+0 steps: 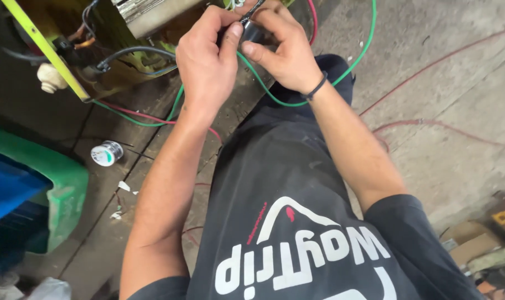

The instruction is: Repairing and organizing the internal wiring of an electronic device using electrical tape and pliers.

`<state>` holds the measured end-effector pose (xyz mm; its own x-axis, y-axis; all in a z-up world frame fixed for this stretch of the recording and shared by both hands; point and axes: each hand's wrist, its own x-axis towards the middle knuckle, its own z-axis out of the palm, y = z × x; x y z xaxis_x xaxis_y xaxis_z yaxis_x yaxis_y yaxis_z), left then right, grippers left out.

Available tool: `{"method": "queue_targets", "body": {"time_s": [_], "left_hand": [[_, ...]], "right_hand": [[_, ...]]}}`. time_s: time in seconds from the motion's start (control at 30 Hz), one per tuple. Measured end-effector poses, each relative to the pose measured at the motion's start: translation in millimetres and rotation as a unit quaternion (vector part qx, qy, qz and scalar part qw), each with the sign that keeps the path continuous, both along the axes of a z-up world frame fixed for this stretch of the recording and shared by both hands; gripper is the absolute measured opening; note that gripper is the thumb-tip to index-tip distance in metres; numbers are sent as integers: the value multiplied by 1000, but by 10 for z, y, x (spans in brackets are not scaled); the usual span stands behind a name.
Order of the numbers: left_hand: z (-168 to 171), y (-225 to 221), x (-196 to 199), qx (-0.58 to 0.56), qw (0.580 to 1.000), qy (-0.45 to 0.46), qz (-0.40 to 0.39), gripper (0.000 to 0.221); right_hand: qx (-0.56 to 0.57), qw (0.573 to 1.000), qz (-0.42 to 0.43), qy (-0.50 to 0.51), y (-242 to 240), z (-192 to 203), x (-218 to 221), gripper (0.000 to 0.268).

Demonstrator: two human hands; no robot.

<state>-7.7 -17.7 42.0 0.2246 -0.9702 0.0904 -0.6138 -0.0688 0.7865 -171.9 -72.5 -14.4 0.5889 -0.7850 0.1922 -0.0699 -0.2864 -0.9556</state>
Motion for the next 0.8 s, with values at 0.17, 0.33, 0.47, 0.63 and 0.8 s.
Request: {"method": "queue_targets", "body": {"time_s": [0.17, 0.33, 0.47, 0.63, 0.8], "left_hand": [[-81, 47, -42, -41, 999, -28, -11, 7], [-86, 67, -80, -20, 1000, -16, 0, 14], [-102, 103, -9, 12, 1000, -21, -20, 12], [-235, 88, 45, 30, 998, -16, -45, 19], [24, 37, -32, 34, 996, -75, -23, 15]], "right_hand": [[-35, 999, -18, -6, 65, -90, -18, 62], [178, 971, 66, -145, 90, -376, -4, 61], [164, 984, 68, 24, 12, -74, -224, 68], [122, 986, -24, 109, -502, -160, -920, 17], [-152, 963, -26, 220, -1741, -241, -881, 13]]}}
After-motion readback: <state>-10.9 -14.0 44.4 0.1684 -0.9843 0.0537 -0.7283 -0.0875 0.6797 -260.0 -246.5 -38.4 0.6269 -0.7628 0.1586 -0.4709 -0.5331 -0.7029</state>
